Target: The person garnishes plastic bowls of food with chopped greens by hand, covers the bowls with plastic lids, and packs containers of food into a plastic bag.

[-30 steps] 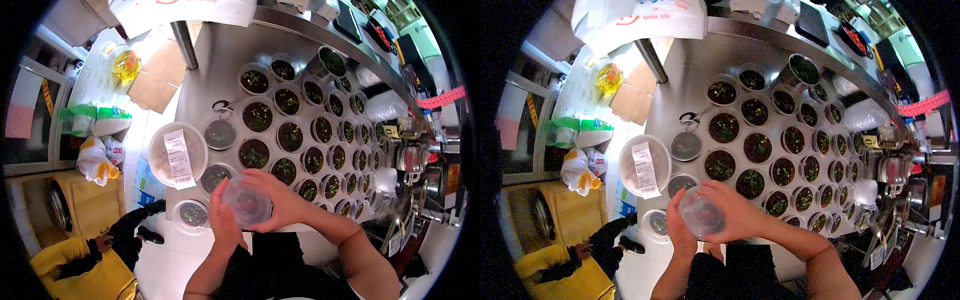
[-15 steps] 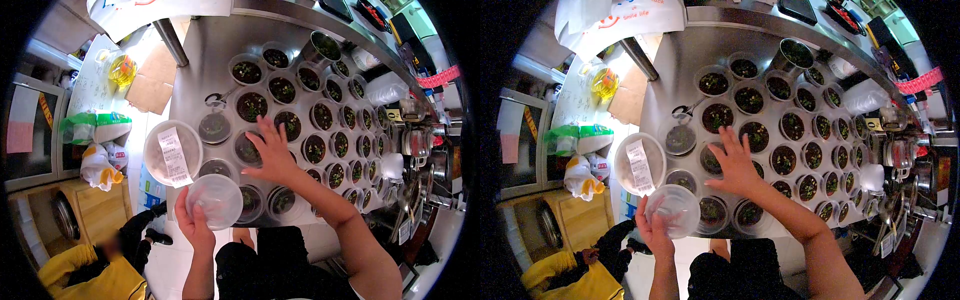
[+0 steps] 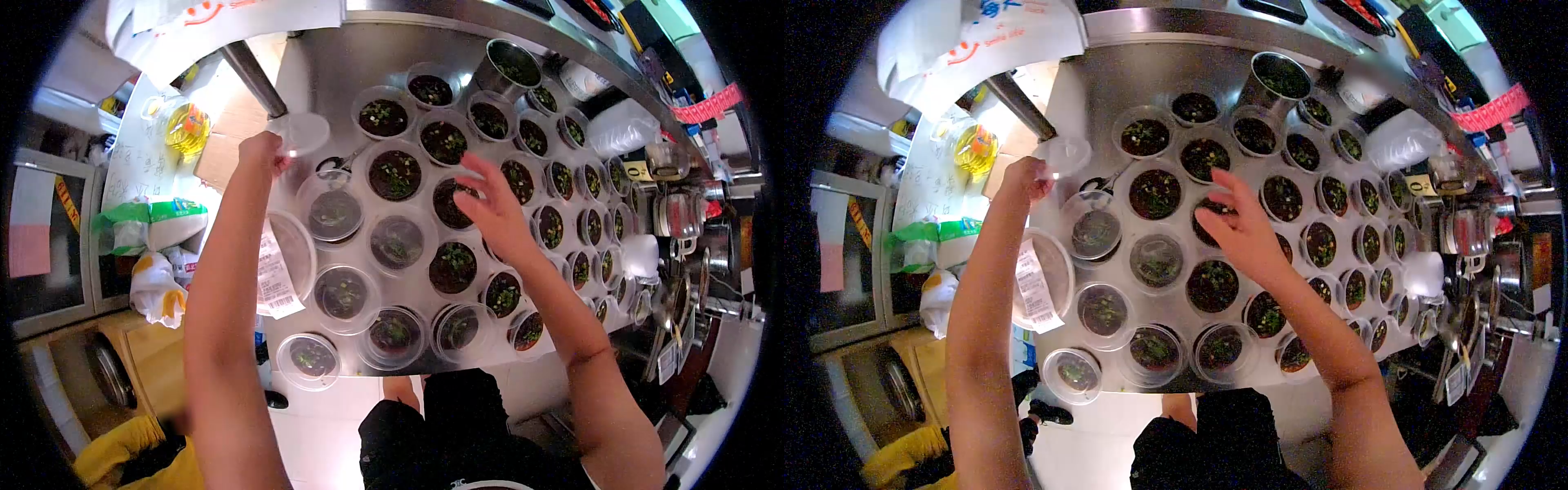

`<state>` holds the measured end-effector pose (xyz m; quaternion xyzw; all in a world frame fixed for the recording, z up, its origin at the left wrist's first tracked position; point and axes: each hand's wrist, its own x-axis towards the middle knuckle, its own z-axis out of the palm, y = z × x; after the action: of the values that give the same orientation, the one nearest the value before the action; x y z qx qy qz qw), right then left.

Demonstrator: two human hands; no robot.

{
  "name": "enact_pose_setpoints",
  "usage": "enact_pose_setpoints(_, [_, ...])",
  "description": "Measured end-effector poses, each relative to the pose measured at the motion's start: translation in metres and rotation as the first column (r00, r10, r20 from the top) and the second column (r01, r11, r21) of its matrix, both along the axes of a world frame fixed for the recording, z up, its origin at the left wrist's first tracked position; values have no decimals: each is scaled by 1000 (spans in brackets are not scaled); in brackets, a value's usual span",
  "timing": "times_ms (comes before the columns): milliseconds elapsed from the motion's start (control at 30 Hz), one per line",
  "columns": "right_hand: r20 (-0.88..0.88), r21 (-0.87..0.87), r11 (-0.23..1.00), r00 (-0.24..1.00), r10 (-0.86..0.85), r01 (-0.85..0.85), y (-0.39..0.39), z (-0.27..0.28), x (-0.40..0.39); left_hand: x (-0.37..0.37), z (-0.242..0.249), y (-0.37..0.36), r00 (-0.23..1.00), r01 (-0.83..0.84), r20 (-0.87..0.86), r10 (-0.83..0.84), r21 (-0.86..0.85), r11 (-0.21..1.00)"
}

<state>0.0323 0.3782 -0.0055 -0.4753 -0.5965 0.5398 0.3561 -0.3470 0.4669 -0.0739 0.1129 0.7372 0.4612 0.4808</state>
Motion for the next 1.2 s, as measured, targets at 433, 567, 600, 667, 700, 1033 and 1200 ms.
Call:
enact_pose_setpoints(433, [886, 245, 851, 464, -1, -465, -58, -4, -58, 106, 94, -87, -461, 619, -472, -752, -778, 108])
enact_pose_setpoints(567, [892, 257, 868, 450, -43, -425, -56, -18, -71, 113, 82, -86, -517, 523, -382, -766, -850, 71])
enact_pose_setpoints(600, [895, 227, 881, 446, -21, -414, -56, -20, -72, 113, 80, -87, -473, 557, -389, -790, -827, 74])
enact_pose_setpoints(667, [893, 257, 874, 447, -52, -413, -58, -21, -72, 112, 75, -91, -420, 601, -427, -800, -792, 107])
enact_pose_setpoints(700, [892, 268, 870, 448, -62, -415, -61, -21, -72, 111, 71, -95, -411, 611, -460, -787, -779, 137])
enact_pose_setpoints(1033, [883, 246, 814, 468, 36, -526, -50, -29, -58, 118, 63, -106, -438, 629, -557, -706, -750, 202])
enact_pose_setpoints(1200, [853, 315, 772, 521, 26, -553, -42, -33, -48, 92, 63, -103, -287, 705, -603, -744, -659, 262])
